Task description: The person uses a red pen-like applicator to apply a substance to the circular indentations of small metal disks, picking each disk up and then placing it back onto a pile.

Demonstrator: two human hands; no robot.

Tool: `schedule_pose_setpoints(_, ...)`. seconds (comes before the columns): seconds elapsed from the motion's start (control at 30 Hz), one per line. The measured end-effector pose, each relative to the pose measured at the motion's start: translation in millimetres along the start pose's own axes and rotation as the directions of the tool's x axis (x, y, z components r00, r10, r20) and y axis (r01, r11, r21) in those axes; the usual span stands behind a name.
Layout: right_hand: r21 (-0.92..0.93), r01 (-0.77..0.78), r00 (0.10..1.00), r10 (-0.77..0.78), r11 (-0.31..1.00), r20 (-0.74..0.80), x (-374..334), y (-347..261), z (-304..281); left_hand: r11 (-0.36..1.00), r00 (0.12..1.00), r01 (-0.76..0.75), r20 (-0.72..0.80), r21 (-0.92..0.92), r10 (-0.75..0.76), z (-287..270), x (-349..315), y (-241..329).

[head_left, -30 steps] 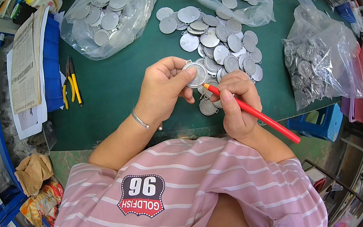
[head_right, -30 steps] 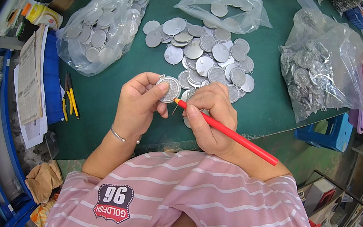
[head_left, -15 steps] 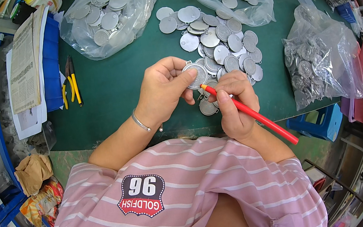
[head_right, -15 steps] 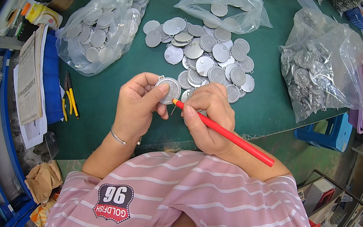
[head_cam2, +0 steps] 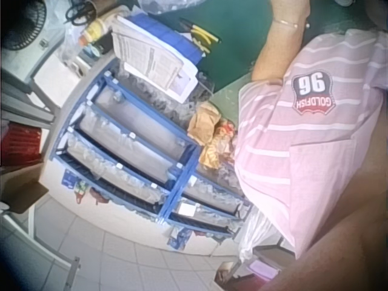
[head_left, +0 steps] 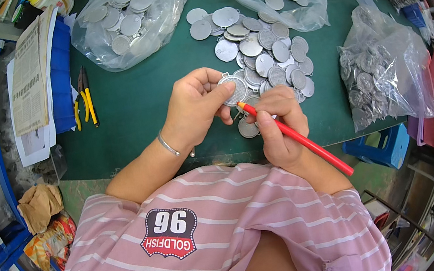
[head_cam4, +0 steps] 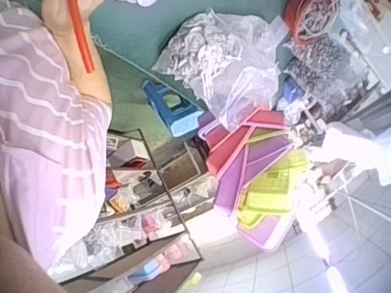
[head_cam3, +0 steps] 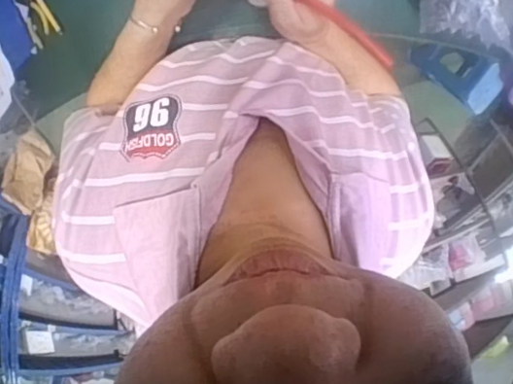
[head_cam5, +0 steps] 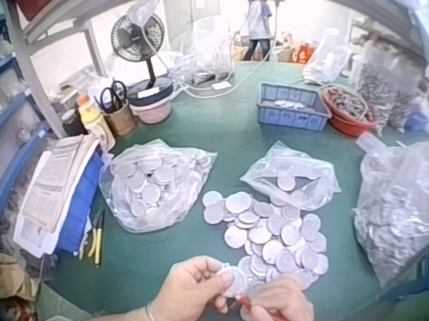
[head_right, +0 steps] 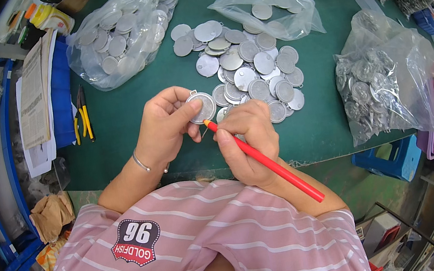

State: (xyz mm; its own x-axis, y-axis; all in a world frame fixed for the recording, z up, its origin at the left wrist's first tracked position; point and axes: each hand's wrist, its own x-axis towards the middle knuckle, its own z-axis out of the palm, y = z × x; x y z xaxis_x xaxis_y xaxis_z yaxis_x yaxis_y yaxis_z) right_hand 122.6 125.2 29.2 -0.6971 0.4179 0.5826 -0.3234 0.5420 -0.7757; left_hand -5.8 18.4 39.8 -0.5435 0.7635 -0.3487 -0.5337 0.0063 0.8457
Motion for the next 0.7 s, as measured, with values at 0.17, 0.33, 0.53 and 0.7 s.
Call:
schedule_pose_setpoints(0.17, -0.028, -0.001, 0.997, 0.004, 1.0, 0.079, -1.1, 0.0, -0.8, 0.999, 1.0, 0.01, -0.019, -0.048, -0.011, -0.7, 0.5, -0.7)
schedule_pose_setpoints(0.33, 0.052, 0.031, 1.0, -0.031, 0.998, 0.001, -1.0, 0.6, -0.6, 0.986, 0.992, 0.122, 0.003, -0.111, -0.123, -2.4, 1.6, 4.2)
schedule_pose_setpoints(0.53, 0.002, 0.066, 0.997, -0.066, 0.998, 0.036, -0.4, -1.1, -0.1, 0.932, 0.967, 0.255, 0.061, -0.256, -0.248, -5.5, 2.8, 2.1)
schedule_pose_setpoints(0.7, -0.005, 0.079, 0.997, -0.079, 0.997, 0.022, -1.9, 0.5, 2.1, 0.918, 0.959, 0.285, 0.087, -0.277, -0.271, -6.3, 2.7, 1.9)
